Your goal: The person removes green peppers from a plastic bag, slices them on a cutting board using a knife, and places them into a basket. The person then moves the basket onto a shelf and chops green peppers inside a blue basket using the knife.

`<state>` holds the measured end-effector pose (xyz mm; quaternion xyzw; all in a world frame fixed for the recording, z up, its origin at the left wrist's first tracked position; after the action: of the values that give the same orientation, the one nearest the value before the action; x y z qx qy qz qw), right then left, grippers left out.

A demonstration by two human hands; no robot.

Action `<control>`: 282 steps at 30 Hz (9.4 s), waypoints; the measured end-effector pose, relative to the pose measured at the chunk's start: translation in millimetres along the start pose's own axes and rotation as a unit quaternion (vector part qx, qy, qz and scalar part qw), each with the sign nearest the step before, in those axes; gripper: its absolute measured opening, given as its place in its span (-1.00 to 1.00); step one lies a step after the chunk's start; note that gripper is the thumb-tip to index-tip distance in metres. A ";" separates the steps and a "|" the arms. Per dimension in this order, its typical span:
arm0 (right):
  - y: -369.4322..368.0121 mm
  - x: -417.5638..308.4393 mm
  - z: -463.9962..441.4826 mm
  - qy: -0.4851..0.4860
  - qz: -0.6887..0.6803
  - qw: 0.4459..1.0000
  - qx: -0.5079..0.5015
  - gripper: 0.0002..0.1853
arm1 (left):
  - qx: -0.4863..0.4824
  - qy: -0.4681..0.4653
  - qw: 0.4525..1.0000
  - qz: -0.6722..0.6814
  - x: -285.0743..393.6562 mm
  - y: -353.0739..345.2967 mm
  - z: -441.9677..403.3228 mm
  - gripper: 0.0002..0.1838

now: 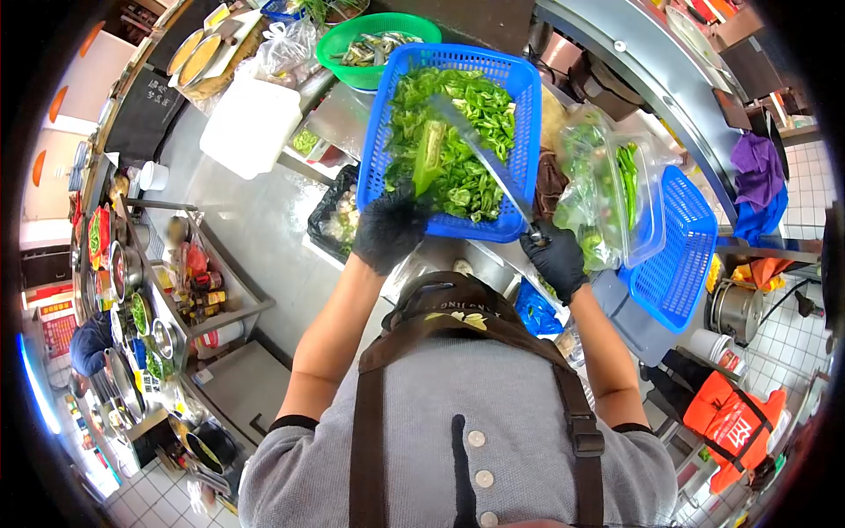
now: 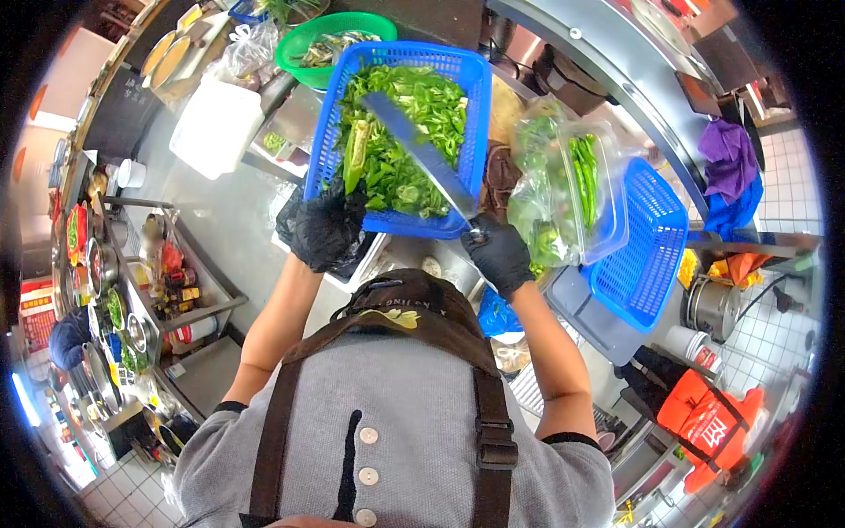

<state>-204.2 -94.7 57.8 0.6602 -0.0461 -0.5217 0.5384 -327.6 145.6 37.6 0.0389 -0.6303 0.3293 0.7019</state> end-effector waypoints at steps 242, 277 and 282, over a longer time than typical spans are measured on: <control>-44.6 44.6 59.7 -0.180 -0.306 0.907 0.226 -0.80 | -0.177 0.133 0.951 0.214 -39.3 -124.0 -124.4 -0.80; -35.9 -56.4 1.5 0.181 0.074 0.969 0.152 -0.83 | -0.036 0.130 0.889 0.437 13.2 -9.6 -36.9 -0.72; -39.7 -54.9 -6.3 0.185 0.148 0.961 0.142 -0.85 | 0.009 0.156 0.871 0.466 40.4 -25.7 -22.6 -0.88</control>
<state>-244.2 -39.8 62.0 0.8010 -0.1162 -0.2928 0.5090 -295.5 152.9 79.0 -0.3054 -0.4548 0.6256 0.5554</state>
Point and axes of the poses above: each hand's wrist, its own z-axis away from the middle knuckle, its own y-axis out of the back of the hand, x = y × z, the point moved 1 cm from there along -z, towards the middle knuckle, and after that the axes turned 3 degrees about -x, right-handed, at the moved point
